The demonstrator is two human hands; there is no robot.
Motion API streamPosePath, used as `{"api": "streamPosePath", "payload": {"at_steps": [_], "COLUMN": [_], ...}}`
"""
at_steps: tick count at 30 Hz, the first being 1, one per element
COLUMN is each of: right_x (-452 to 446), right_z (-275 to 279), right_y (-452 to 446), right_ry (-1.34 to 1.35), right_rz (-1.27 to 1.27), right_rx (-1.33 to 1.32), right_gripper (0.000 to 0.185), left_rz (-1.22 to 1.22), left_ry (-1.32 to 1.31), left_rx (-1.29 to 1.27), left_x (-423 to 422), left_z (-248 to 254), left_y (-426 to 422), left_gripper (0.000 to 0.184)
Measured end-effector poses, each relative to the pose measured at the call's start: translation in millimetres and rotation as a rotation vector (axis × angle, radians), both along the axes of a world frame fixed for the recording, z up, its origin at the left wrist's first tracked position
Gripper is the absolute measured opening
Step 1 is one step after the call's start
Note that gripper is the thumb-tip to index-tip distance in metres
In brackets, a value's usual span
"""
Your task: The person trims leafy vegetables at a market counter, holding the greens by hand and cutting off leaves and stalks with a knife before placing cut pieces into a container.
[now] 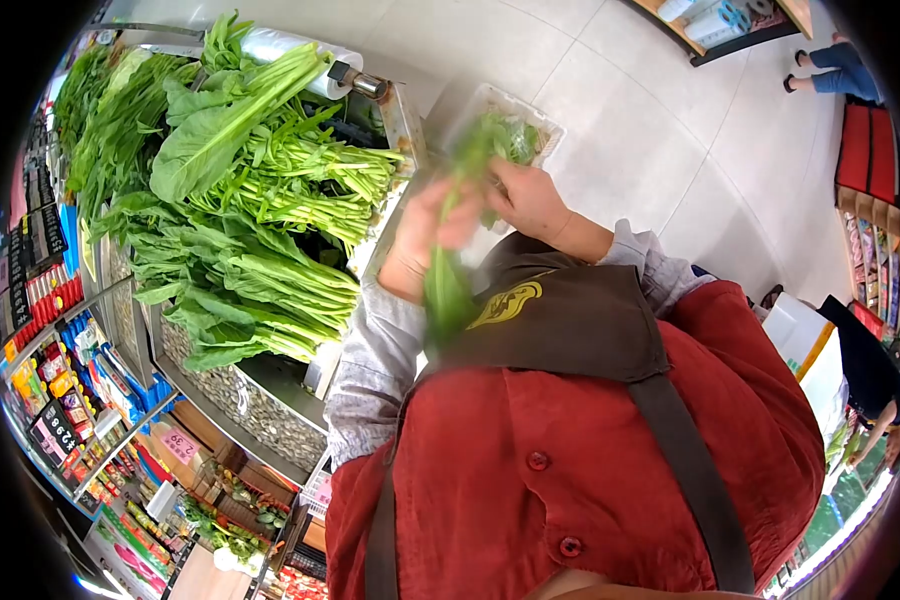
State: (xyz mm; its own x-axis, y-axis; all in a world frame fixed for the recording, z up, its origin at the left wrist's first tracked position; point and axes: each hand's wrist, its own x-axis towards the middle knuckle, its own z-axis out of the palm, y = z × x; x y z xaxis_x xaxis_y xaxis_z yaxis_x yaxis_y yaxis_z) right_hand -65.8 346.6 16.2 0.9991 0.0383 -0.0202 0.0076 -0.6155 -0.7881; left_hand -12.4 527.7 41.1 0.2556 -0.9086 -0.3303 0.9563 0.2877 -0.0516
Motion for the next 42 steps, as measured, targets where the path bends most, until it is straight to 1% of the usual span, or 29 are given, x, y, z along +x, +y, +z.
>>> {"api": "streamPosePath", "payload": {"at_steps": [3,6,10,12,14,16,20,22,23,24,25,26,27,28,30,31,33,35,37,39,40,41,42], "right_x": [1,2,0,-7,-15,-19,-12,-5,0,5,11,17,21,23,29,30,32,33,33,32,33,37,40], "right_z": [-2,-6,-10,-24,-41,-44,-38,-21,-8,6,19,31,36,32,22,22,23,24,25,26,20,9,3], "right_y": [-2,-3,-9,-18,-26,-27,-24,-19,-16,-16,-18,-21,-23,-21,-18,-19,-21,-21,-22,-26,-27,-29,-31], "right_ry": [-0.068,-0.115,-0.119,0.105,0.082,0.068,-0.052,-0.086,-0.071,-0.055,-0.057,0.028,0.113,0.112,-0.122,-0.123,-0.177,-0.222,-0.268,-0.289,-0.29,-0.299,-0.311], "right_rz": [-0.024,-0.031,-0.041,-0.086,-0.117,-0.151,-0.188,-0.191,-0.2,-0.21,-0.212,-0.152,-0.09,-0.09,-0.085,-0.084,-0.026,0.005,0.035,0.164,0.166,0.075,-0.014], "right_rx": [0.003,-0.04,-0.015,-0.059,-0.017,0.025,0.115,0.139,0.275,0.41,0.411,0.423,0.434,0.435,0.43,0.429,0.282,0.248,0.215,0.016,0.016,-0.054,-0.122], "right_gripper": [0.02,0.019,0.019,0.02,0.02,0.021,0.018,0.017,0.018,0.02,0.02,0.025,0.029,0.029,0.025,0.025,0.021,0.02,0.019,0.015,0.015,0.017,0.019], "left_rz": [0.001,-0.017,-0.026,-0.008,-0.015,-0.034,-0.041,-0.051,-0.054,-0.066,-0.076,-0.078,-0.089,-0.098,-0.13,-0.161,-0.165,-0.169,-0.221,-0.237,-0.254,-0.25,-0.322], "left_ry": [0.037,0.049,0.036,0.063,0.046,0.037,0.028,0.023,0.022,0.0,-0.022,-0.023,-0.047,-0.072,-0.103,-0.134,-0.136,-0.137,-0.199,-0.241,-0.284,-0.285,-0.304], "left_rx": [-0.053,-0.001,-0.055,-0.078,-0.093,-0.138,-0.136,-0.091,-0.088,-0.016,0.054,0.055,0.115,0.174,0.191,0.207,0.242,0.279,0.326,0.36,0.394,0.395,0.525], "left_x": [-2,1,6,12,14,15,19,20,20,20,20,20,19,19,19,20,19,19,20,20,20,16,8], "left_z": [0,3,0,-1,1,-2,0,5,9,17,23,27,30,31,27,26,26,25,23,25,27,31,41], "left_y": [-5,-7,-6,-5,-6,-8,-8,-5,-5,-7,-8,-10,-11,-12,-10,-10,-9,-9,-8,-8,-8,-9,-12], "left_gripper": [0.028,0.027,0.027,0.027,0.027,0.027,0.027,0.027,0.027,0.027,0.027,0.027,0.027,0.027,0.027,0.027,0.026,0.026,0.026,0.027,0.027,0.027,0.027]}}
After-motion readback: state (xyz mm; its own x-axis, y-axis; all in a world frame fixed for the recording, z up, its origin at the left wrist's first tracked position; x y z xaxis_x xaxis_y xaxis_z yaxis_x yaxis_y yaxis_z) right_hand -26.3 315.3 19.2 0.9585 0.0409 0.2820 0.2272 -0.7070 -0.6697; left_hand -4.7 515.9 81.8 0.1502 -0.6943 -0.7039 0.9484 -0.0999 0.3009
